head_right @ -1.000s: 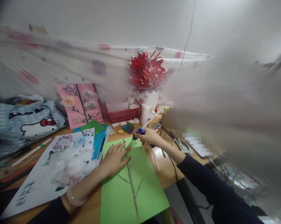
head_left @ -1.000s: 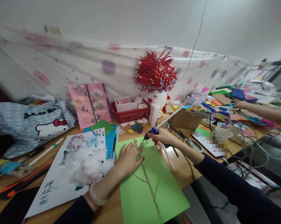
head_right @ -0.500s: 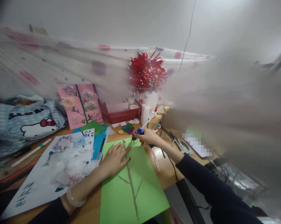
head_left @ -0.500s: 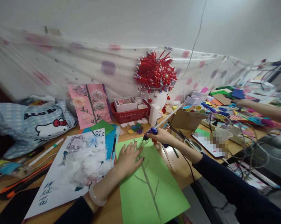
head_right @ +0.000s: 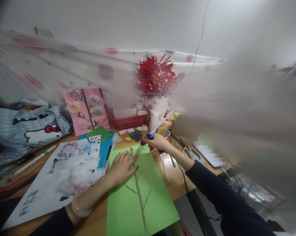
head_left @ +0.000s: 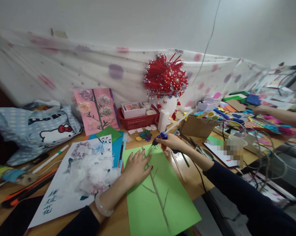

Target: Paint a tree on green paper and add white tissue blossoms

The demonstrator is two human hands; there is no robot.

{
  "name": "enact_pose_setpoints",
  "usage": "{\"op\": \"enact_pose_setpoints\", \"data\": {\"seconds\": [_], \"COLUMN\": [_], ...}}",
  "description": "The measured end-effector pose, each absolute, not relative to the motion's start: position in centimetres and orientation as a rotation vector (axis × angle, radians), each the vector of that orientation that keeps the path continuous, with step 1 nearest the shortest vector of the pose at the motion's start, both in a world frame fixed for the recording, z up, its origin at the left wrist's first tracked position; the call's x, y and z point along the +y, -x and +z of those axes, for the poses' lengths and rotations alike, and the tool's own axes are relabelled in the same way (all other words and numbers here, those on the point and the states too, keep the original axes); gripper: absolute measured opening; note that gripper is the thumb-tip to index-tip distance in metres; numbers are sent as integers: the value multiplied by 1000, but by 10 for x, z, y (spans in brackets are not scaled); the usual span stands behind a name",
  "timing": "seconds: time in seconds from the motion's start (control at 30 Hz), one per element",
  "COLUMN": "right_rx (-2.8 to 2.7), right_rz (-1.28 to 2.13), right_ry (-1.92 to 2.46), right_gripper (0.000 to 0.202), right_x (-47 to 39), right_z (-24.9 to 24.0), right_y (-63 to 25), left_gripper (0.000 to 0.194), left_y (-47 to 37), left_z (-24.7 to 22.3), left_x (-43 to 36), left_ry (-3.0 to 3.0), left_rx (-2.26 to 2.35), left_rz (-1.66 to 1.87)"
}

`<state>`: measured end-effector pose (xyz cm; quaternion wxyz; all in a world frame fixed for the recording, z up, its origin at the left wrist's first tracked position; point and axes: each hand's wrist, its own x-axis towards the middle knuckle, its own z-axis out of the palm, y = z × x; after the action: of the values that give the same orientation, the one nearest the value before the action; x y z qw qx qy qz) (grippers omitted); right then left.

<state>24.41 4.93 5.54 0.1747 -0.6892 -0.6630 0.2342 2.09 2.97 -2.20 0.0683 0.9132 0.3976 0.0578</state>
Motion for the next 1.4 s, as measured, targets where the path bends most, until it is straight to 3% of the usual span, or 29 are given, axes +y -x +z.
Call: {"op": "enact_pose_setpoints", "data": {"seconds": [1.4], "right_rx": [-1861], "right_rz": [749], "right_ry": [1931], "right_gripper": [59], "right_x": [60], "right_z": [50], "right_y": [-254], "left_gripper": [50], "left_y": [-20], "left_z": [-21], "left_x": [30], "left_ry": [-2769], "left_rx": [1192], "left_rz": [190]}}
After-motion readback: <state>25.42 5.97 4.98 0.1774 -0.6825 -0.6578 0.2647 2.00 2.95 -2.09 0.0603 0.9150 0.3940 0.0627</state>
